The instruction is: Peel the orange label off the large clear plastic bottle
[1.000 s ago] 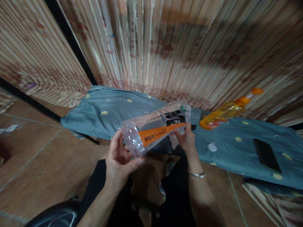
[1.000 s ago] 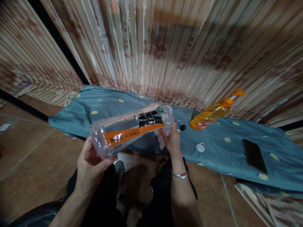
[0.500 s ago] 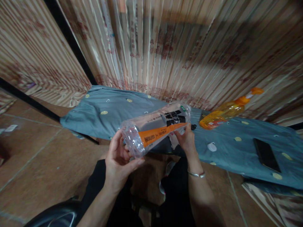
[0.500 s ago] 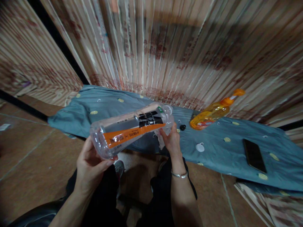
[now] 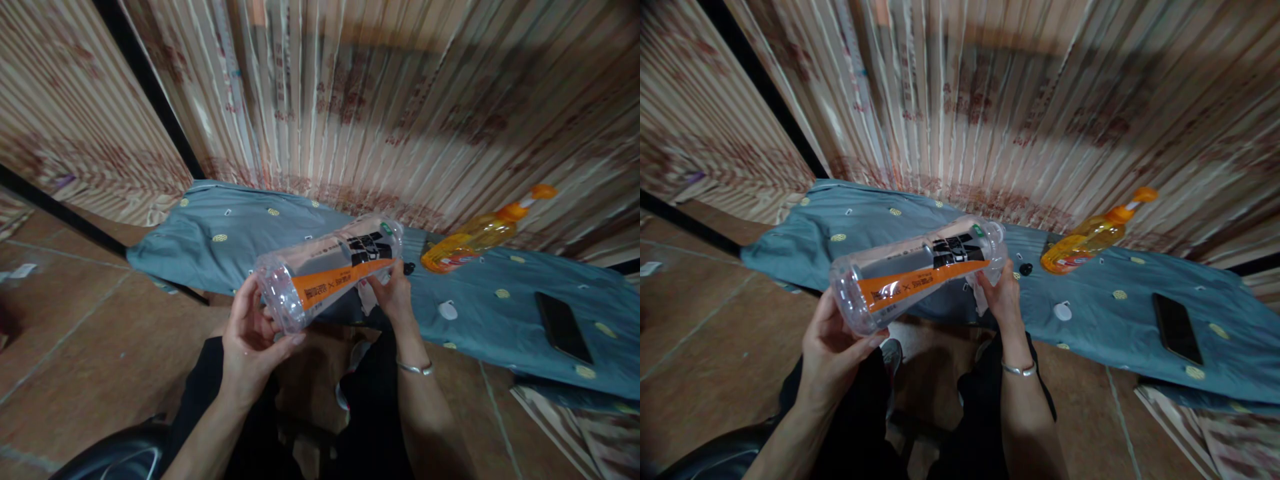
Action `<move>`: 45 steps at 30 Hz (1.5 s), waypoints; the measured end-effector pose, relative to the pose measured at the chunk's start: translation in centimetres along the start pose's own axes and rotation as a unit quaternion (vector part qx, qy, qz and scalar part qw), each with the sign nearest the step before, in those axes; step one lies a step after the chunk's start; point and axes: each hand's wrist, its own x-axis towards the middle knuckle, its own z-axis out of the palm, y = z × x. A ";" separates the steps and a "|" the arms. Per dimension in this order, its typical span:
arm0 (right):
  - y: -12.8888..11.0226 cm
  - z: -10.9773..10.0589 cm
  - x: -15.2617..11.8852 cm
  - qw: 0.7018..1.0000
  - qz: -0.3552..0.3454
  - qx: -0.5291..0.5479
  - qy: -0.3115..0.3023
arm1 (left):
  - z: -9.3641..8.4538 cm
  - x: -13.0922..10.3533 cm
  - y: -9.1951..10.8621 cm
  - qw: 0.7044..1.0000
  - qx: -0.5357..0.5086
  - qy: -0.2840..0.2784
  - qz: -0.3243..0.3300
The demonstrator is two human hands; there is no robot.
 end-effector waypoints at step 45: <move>0.7 0.2 0.2 1.000 -0.016 0.010 0.008 | -0.4 0.1 -0.3 0.999 -0.011 -0.036 -0.006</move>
